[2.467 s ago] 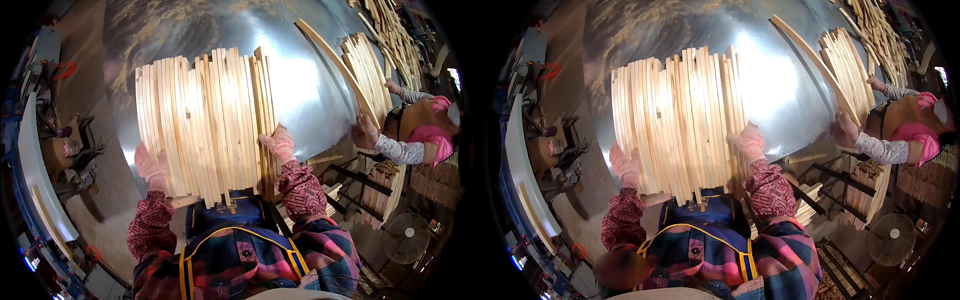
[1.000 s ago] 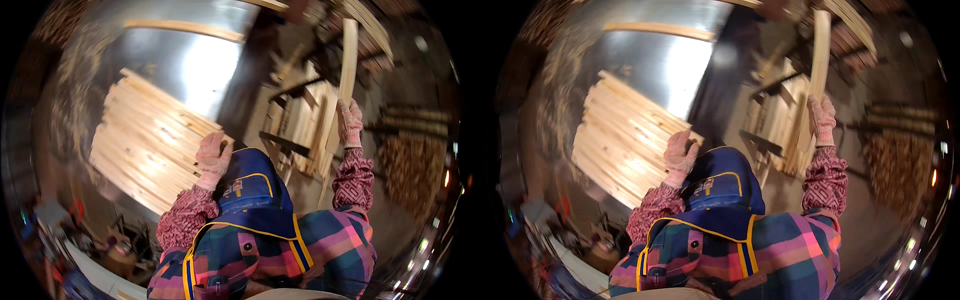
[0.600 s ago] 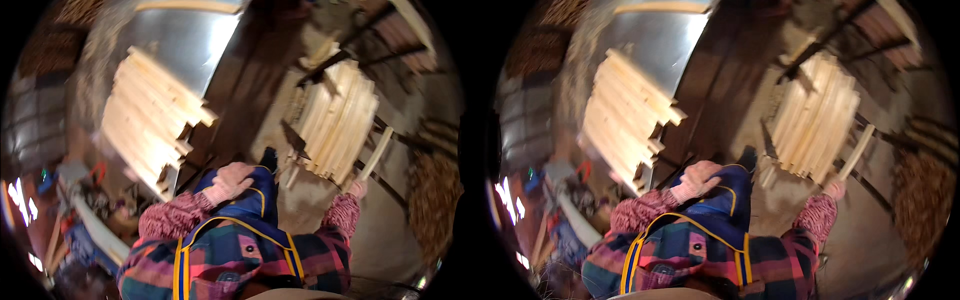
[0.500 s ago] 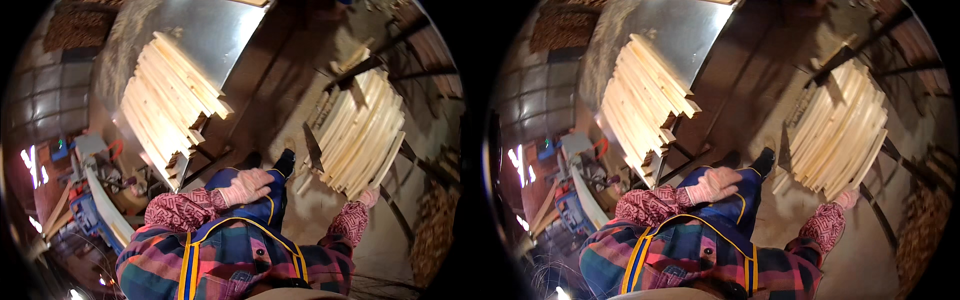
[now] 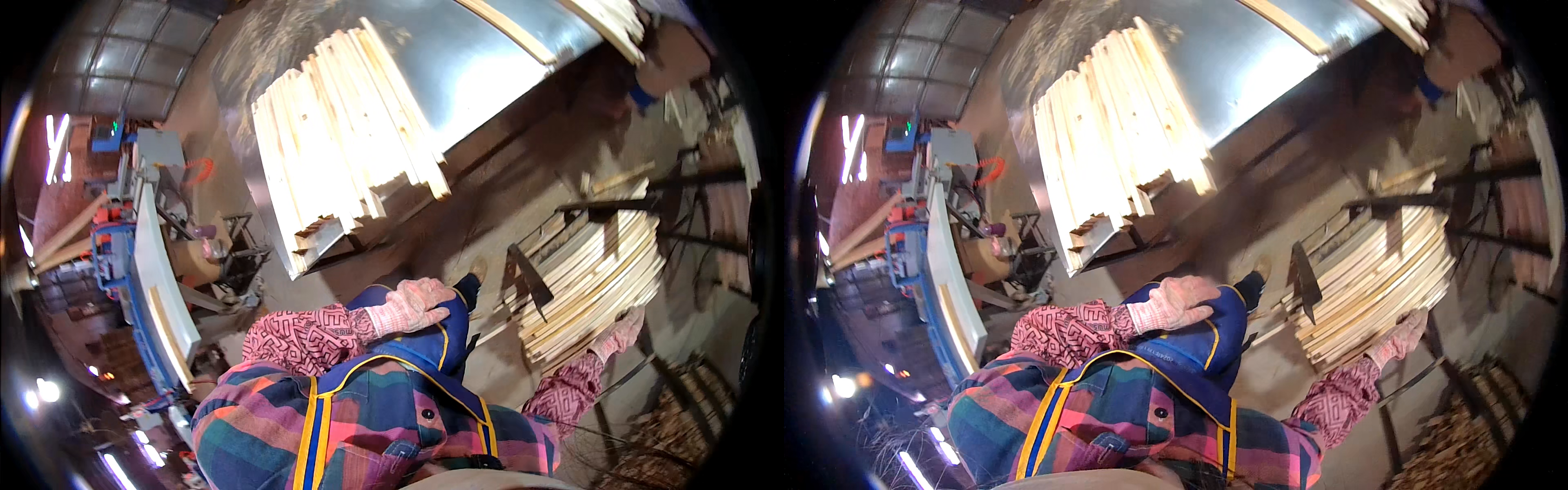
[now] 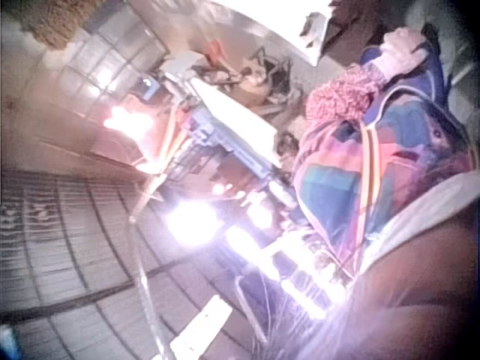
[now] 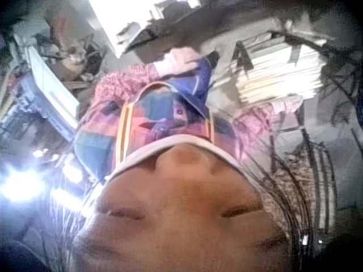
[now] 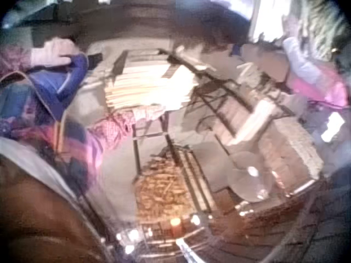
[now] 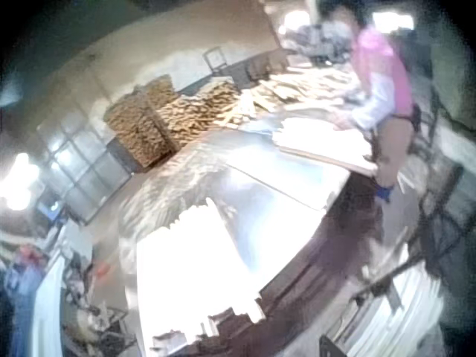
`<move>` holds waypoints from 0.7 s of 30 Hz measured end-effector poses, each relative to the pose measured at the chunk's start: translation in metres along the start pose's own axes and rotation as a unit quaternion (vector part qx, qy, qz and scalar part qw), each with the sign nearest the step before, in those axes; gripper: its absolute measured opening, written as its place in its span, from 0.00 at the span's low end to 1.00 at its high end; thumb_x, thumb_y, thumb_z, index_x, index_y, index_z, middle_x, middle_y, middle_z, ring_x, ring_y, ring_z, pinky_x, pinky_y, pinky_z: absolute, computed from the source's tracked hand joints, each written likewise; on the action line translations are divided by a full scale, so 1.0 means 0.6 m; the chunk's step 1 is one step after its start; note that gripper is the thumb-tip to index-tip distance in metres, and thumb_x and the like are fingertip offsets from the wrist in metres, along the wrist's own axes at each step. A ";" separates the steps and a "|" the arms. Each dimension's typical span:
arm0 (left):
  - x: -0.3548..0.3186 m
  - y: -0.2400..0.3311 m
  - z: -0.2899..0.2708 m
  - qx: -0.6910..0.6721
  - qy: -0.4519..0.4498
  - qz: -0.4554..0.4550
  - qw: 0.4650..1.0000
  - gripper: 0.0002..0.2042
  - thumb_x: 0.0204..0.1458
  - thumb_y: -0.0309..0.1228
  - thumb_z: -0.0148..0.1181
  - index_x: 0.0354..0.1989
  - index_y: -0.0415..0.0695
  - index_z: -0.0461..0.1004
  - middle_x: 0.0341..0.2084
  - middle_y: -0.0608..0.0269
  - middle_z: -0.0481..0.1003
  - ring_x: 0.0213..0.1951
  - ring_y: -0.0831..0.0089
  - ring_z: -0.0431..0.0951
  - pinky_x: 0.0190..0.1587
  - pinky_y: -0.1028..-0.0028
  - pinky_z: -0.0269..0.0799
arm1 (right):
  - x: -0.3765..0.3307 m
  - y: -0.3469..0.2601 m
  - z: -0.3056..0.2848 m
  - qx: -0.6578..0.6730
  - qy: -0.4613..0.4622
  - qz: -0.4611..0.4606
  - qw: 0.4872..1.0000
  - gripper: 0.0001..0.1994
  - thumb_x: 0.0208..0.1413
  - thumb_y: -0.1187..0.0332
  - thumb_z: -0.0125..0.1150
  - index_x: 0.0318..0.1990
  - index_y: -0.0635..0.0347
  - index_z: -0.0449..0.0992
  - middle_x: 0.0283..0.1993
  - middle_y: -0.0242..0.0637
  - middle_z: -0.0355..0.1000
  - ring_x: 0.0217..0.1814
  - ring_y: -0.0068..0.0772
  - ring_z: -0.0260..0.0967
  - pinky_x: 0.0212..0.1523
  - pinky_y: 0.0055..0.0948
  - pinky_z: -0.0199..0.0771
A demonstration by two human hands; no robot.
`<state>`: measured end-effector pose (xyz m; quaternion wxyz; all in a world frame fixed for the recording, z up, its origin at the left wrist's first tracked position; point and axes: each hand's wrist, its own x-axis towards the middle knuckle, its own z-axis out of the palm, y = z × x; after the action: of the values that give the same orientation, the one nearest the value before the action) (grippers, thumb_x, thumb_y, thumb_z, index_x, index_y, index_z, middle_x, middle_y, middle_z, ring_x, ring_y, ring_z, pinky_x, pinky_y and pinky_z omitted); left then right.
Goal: The person gathers bundles of thin wooden sticks from a metal table and places them onto a conveyor belt. They repeatedly pick up stacks of sticks, align them, and transfer them to the moving belt, occasionally adjusting the pile with their hands.
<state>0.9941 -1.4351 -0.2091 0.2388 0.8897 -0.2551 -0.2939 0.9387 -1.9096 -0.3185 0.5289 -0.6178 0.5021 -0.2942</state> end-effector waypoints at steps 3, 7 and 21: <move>-0.024 -0.038 -0.046 -0.042 0.102 -0.005 0.994 0.17 0.51 0.39 0.59 0.48 0.45 0.76 0.44 0.53 0.76 0.48 0.55 0.76 0.50 0.62 0.74 | -0.055 -0.165 0.138 0.005 -0.155 -0.115 0.981 0.20 0.63 0.59 0.56 0.58 0.59 0.73 0.42 0.33 0.74 0.39 0.22 0.70 0.39 0.21 0.71; -0.082 -0.199 -0.121 -0.038 0.373 -0.096 0.922 0.18 0.47 0.32 0.64 0.49 0.43 0.76 0.43 0.54 0.77 0.48 0.58 0.76 0.51 0.66 0.73 | -0.205 -0.267 0.409 -0.032 -0.346 -0.216 0.912 0.19 0.61 0.58 0.58 0.53 0.61 0.76 0.46 0.36 0.75 0.46 0.31 0.72 0.46 0.27 0.73; -0.123 -0.482 -0.287 -0.356 0.363 -0.203 0.837 0.19 0.59 0.41 0.54 0.57 0.49 0.72 0.53 0.58 0.74 0.57 0.65 0.71 0.62 0.74 0.64 | -0.535 -0.284 0.894 -0.596 -0.420 -0.286 0.622 0.37 0.57 0.36 0.48 0.59 0.62 0.69 0.57 0.53 0.70 0.60 0.54 0.66 0.57 0.45 0.67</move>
<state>1.1444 -1.1256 -0.2230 0.5497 0.8179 0.1584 -0.0622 1.3675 -1.4292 -0.2463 0.0880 -0.9665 0.0889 0.2242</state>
